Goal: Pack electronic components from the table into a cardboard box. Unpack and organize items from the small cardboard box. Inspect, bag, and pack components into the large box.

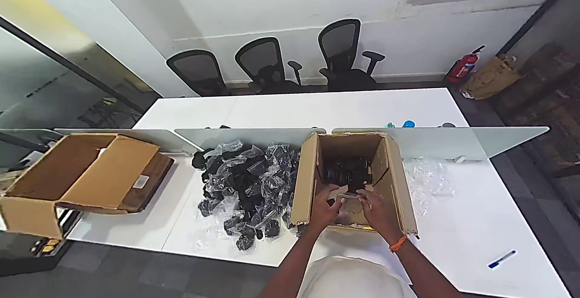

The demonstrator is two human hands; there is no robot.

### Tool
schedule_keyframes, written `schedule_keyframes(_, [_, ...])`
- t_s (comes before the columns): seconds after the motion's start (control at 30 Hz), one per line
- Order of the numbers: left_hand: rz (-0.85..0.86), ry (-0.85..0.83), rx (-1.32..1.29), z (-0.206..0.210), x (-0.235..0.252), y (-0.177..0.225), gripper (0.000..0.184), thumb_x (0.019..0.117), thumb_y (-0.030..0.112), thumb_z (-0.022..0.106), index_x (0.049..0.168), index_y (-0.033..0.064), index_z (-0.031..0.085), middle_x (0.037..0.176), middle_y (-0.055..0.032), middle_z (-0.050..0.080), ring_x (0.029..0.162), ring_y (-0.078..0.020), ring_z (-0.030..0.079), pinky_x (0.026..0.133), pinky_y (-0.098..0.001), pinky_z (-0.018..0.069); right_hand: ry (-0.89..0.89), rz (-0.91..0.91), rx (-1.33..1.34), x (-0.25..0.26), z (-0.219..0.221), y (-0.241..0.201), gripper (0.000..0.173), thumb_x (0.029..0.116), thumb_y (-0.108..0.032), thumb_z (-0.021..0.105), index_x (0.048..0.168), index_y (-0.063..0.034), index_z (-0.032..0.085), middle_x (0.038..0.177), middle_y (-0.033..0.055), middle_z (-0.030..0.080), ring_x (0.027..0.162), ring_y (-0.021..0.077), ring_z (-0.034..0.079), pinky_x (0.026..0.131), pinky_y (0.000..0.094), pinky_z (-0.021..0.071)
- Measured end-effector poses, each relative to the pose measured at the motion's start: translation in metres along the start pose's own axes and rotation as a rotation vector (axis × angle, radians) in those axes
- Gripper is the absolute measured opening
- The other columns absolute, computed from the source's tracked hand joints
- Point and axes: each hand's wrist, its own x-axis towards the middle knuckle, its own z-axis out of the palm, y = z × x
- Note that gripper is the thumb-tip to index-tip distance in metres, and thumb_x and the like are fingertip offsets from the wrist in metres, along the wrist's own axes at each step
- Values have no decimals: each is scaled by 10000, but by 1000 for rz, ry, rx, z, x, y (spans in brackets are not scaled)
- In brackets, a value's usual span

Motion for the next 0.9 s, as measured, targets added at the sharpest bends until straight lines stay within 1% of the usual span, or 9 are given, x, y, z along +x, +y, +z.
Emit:
schedule_keyframes(0.07, [23, -70, -8, -5, 5, -1, 200, 948, 165, 714, 1099, 38, 744, 1106, -78, 745, 1067, -123, 699, 997, -337, 566, 3, 5, -7, -1, -1, -7, 278, 1038, -264, 544, 1255, -199, 706, 1144, -52, 738, 1093, 135, 671, 1013, 436, 504])
schedule_keyframes(0.13, [59, -112, -16, -11, 11, -2, 145, 967, 138, 673, 1017, 27, 752, 1004, -70, 750, 977, -114, 706, 948, -327, 572, 19, 24, 47, 0, 1, -12, 272, 1021, -225, 572, 1255, -175, 702, 1117, -41, 746, 1072, 131, 682, 1015, 452, 505])
schedule_keyframes(0.2, [75, -134, -84, -16, 14, -6, 145, 975, 126, 671, 1026, 14, 749, 1004, -71, 752, 968, -112, 711, 937, -322, 585, 22, 51, 123, 1, 5, -15, 270, 1016, -199, 580, 1254, -158, 699, 1103, -26, 749, 1061, 132, 690, 1011, 459, 518])
schedule_keyframes(0.3, [71, -150, -218, -16, 12, -11, 141, 979, 87, 664, 1053, -12, 732, 1024, -90, 743, 970, -127, 708, 922, -326, 592, -8, 83, 220, 2, 10, -12, 263, 1017, -182, 579, 1250, -136, 693, 1094, 4, 747, 1018, 121, 704, 955, 402, 567])
schedule_keyframes(0.43, [33, -99, -191, -13, 4, -7, 135, 971, 100, 678, 1038, -3, 733, 1008, -85, 739, 933, -125, 709, 884, -318, 600, -38, 116, 261, 1, 9, -12, 254, 1020, -157, 563, 1238, -124, 691, 1095, 17, 739, 1006, 115, 700, 934, 377, 574])
schedule_keyframes(0.53, [-20, -40, -58, -11, -4, 3, 138, 970, 126, 664, 1010, 16, 738, 977, -84, 726, 901, -121, 694, 857, -311, 587, -8, 54, 118, -5, 10, -17, 265, 994, -216, 578, 1217, -167, 713, 1145, -25, 727, 1112, 135, 658, 1053, 472, 471])
schedule_keyframes(0.67, [118, -29, 50, -8, -11, -3, 95, 941, 60, 665, 969, 28, 750, 1103, -98, 722, 1103, -187, 667, 1012, -373, 542, 67, -151, -28, -11, 21, -21, 263, 958, -283, 631, 1196, -226, 727, 1213, -35, 710, 1201, 184, 627, 1126, 604, 352])
schedule_keyframes(0.73, [148, -47, 103, -8, -11, -3, 98, 933, 71, 668, 959, 41, 758, 1105, -103, 713, 1120, -207, 652, 1028, -394, 523, 63, -199, -23, -9, 24, -25, 241, 974, -280, 634, 1187, -224, 732, 1186, -45, 721, 1191, 167, 637, 1147, 613, 331])
schedule_keyframes(0.9, [137, -99, 135, -7, -12, -4, 116, 948, 78, 642, 967, 22, 742, 1092, -112, 716, 1082, -204, 671, 999, -382, 540, 67, -210, 38, -5, 31, -21, 192, 990, -238, 615, 1116, -181, 749, 1038, -56, 750, 1055, 117, 681, 1149, 540, 358])
